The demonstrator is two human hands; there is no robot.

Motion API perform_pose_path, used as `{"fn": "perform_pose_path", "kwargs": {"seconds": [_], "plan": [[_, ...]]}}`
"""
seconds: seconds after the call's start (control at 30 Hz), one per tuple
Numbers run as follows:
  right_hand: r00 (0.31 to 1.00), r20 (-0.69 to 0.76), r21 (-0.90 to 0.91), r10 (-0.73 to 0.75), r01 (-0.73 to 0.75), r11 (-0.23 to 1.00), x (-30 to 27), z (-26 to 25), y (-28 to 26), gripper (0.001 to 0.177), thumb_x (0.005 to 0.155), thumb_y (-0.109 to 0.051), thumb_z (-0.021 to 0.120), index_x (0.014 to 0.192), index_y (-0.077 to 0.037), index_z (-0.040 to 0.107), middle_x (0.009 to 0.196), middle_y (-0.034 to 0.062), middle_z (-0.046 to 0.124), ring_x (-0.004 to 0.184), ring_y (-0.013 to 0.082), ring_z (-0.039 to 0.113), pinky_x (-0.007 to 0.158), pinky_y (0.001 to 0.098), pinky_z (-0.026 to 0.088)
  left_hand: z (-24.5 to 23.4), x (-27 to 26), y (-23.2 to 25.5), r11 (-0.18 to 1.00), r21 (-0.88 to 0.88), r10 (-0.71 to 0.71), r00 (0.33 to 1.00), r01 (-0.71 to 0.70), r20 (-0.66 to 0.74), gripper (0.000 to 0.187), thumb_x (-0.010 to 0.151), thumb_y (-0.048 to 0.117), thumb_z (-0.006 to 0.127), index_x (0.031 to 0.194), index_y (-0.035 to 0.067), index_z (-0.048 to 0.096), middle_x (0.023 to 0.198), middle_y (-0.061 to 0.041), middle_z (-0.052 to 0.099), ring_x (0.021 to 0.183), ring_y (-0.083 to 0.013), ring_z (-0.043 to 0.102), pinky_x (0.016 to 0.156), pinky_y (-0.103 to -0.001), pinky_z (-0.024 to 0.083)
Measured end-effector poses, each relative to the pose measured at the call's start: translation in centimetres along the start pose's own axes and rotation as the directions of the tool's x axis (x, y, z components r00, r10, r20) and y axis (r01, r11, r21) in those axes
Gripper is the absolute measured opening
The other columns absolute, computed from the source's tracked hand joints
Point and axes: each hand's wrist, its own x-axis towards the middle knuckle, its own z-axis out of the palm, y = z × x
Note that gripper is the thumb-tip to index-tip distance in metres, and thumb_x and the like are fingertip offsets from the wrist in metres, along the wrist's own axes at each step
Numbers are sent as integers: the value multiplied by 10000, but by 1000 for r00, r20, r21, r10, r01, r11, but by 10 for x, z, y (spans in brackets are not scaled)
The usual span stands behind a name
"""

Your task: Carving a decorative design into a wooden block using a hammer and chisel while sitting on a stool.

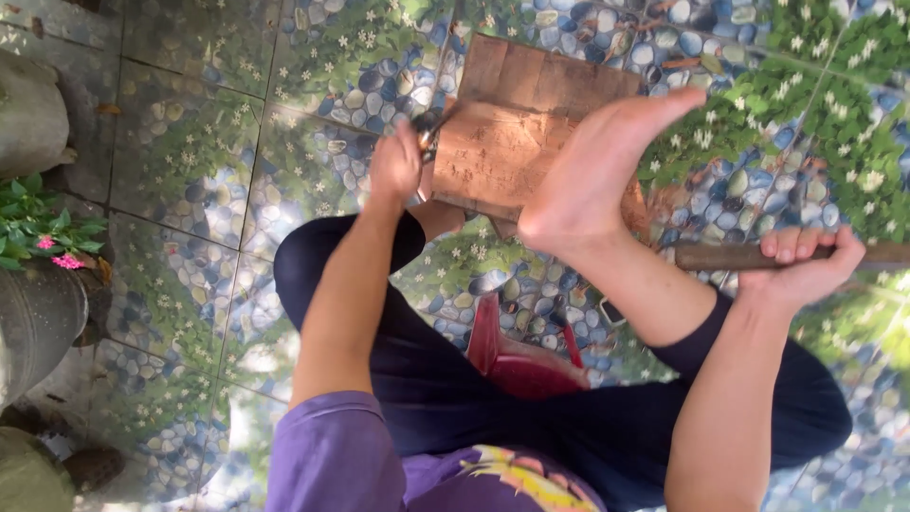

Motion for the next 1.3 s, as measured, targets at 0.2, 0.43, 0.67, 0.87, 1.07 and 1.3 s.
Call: {"fn": "perform_pose_path", "kwargs": {"seconds": [0.2,0.43,0.67,0.87,1.07,1.3], "plan": [[999,-8,-13,-47,47,999,9,-15,-8,259,898,-214,650,692,-159,503,556,-18,407,451,129,347,448,293,310,4,-8,-35,969,247,65,926,31,-371,788,1095,385,56,511,88,495,504,-152,532,484,-311,560,552,-453,436],[999,-32,-23,-36,36,999,3,-8,-3,244,928,-237,614,706,-161,547,548,-31,415,451,125,361,468,295,331,-23,-35,59,969,246,29,986,12,-163,625,1066,596,430,731,69,457,658,-91,473,604,-253,465,548,-428,358],[997,-76,10,-17,18,1000,3,-3,-4,222,901,-222,625,705,-157,545,544,-26,424,449,128,372,471,287,320,51,-45,54,455,887,429,892,-80,-140,565,1073,649,420,830,174,607,492,53,520,316,-137,496,298,-302,320],[998,-67,26,-11,13,1000,1,-2,-4,234,919,-203,622,704,-147,548,531,-20,424,436,133,362,459,292,330,53,-49,53,438,899,379,912,-30,-154,589,1076,667,372,855,175,609,465,61,484,307,-137,491,289,-300,294],[999,-37,7,-25,25,1000,6,-4,-3,228,909,-206,639,720,-148,525,549,-17,429,447,127,358,466,288,319,40,-58,44,497,867,327,926,0,-187,608,1080,649,370,843,153,631,499,7,559,375,-223,595,324,-348,402],[999,-16,-4,-39,39,999,11,-9,1,218,914,-217,637,728,-145,549,552,-26,426,453,132,377,472,306,344,68,-36,75,555,832,195,971,6,-136,593,1093,614,314,891,141,608,471,65,518,353,-126,565,285,-296,377]]}}
